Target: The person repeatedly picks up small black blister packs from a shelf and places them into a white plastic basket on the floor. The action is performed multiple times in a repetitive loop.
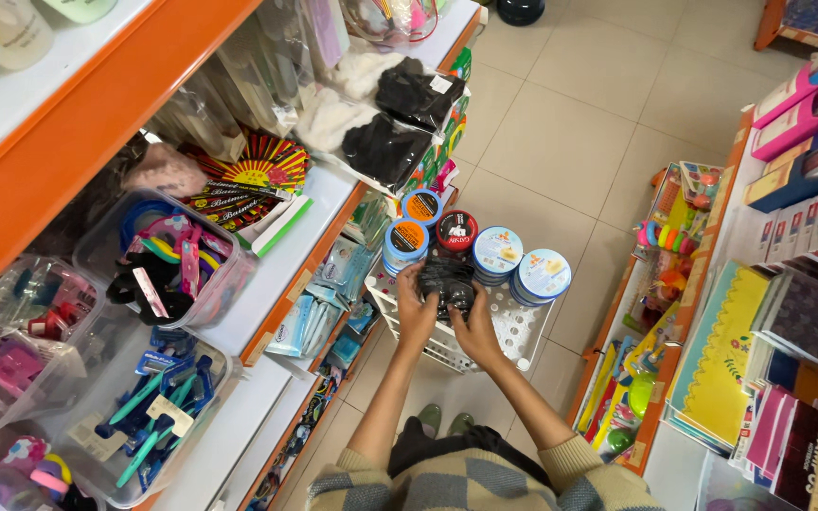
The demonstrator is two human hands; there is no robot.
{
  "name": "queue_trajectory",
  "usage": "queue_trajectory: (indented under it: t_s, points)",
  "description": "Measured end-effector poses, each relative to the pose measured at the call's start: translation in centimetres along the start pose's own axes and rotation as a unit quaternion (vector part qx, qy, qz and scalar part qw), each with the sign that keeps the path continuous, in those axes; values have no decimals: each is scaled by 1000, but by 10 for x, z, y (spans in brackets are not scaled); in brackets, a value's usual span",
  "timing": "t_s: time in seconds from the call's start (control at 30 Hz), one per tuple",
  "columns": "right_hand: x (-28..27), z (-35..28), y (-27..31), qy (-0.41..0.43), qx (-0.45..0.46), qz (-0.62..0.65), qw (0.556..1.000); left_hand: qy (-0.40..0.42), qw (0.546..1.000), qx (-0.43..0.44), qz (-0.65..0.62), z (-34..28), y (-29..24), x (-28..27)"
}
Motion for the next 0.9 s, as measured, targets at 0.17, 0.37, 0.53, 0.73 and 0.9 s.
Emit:
queue_trajectory:
  t_s: [0.17,0.37,0.53,0.73,0.9]
  points:
    - [-5,10,-10,-59,-6,3,998,-53,987,34,150,-26,-20,1]
    - [6,14,-4,-55,-22,-23,998,-33,982,-27,183,-23,4,17]
    - [7,23,-34,-91,6,-54,994,6,981,-18,192,-21,-12,22]
    - [-1,20,-11,-123,34,-68,989,22,979,-37,199,-16,-16,24]
    - [-7,22,-5,-133,51,-72,987,30,978,-79,191,-7,6,20]
Point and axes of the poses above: each hand's wrist, its own z-axis towards the middle knuckle, its own x-axis out of the palm, y = z × x, the point moved 10 cm from there along z, towards the middle knuckle, and after that the axes turned 4 degrees about -x, right-handed, at the moved point
